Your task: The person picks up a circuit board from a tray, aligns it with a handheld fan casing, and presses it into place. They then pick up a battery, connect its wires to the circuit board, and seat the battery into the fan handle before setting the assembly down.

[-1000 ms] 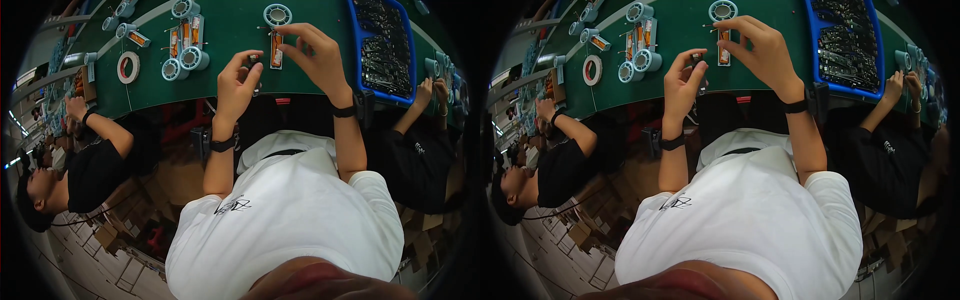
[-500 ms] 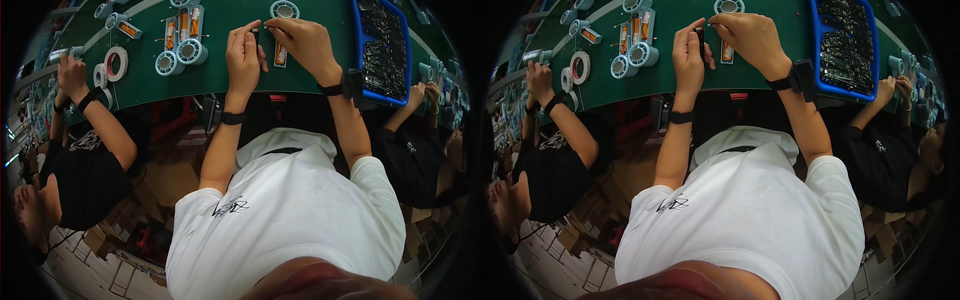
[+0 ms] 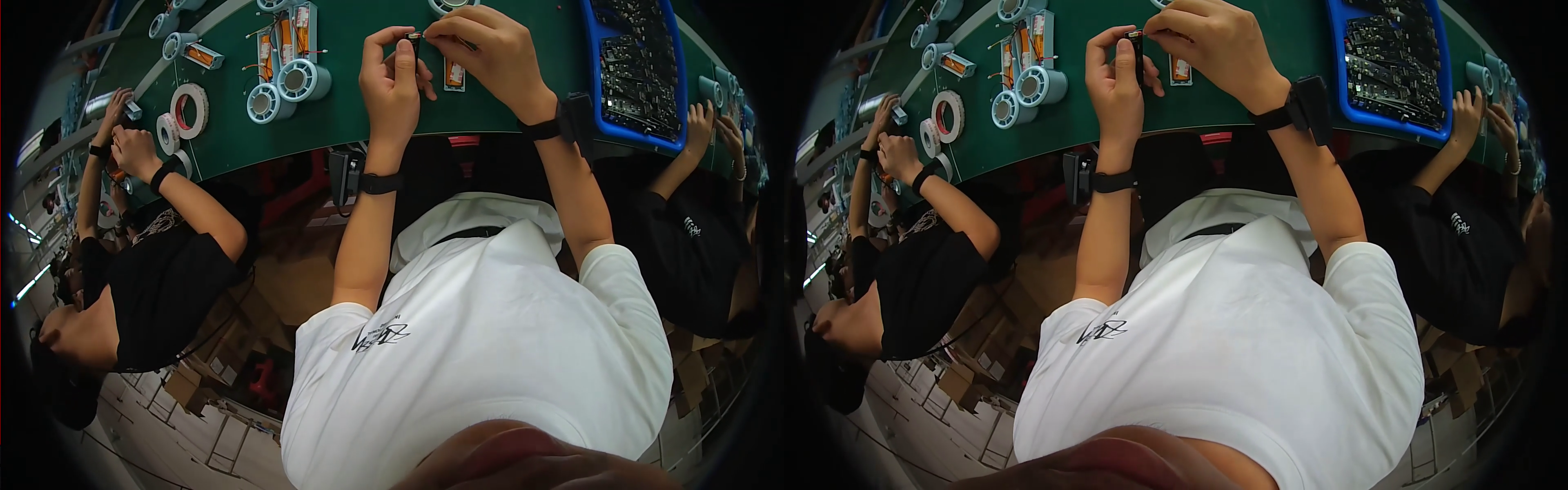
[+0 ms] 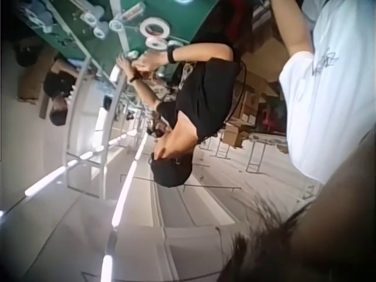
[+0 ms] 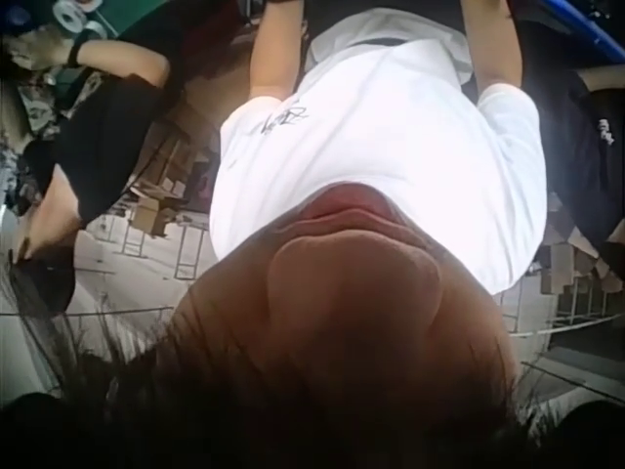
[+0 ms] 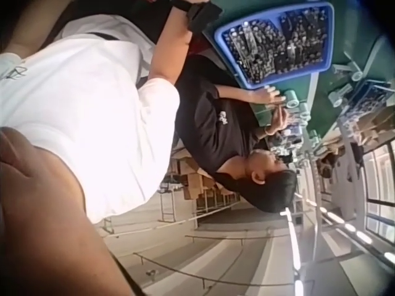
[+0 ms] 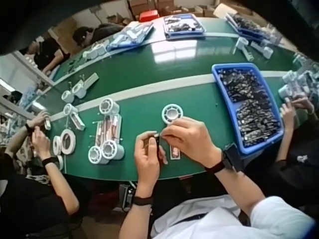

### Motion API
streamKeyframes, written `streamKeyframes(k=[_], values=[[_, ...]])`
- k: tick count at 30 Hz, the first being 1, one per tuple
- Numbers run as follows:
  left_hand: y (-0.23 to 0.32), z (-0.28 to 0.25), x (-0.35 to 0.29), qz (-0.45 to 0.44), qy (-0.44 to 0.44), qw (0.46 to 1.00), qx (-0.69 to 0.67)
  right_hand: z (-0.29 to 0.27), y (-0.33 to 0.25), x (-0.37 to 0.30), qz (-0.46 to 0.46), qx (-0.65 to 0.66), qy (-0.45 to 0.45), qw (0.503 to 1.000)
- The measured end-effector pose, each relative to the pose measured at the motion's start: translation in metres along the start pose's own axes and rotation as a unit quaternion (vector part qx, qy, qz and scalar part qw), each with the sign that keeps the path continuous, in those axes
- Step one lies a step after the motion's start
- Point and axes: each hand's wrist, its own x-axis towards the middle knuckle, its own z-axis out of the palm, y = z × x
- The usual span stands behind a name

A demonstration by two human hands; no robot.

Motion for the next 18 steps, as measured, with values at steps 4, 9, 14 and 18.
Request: streamKeyframes(k=[4, 9, 14, 18], values=[[0.001, 0.001, 0.001, -0.001, 0.004, 1.0, 0.015, -0.009, -0.012, 0.009, 0.01, 0.029, 0.022, 0.999], [0.003, 0.003, 0.002, -0.003, 0.007, 0.999, 0.04, 0.017, 0.018, -0.003, -0.05, 0.077, 0.09, 0.992], [0.001, 0.001, 0.001, 0.006, 0.005, 0.998, 0.056, 0.023, 0.022, -0.006, -0.094, 0.09, 0.124, 0.984], [-0.006, 0.001, 0.001, 0.027, 0.011, 0.998, 0.048, 0.018, 0.02, -0.003, -0.101, 0.081, 0.12, 0.984]])
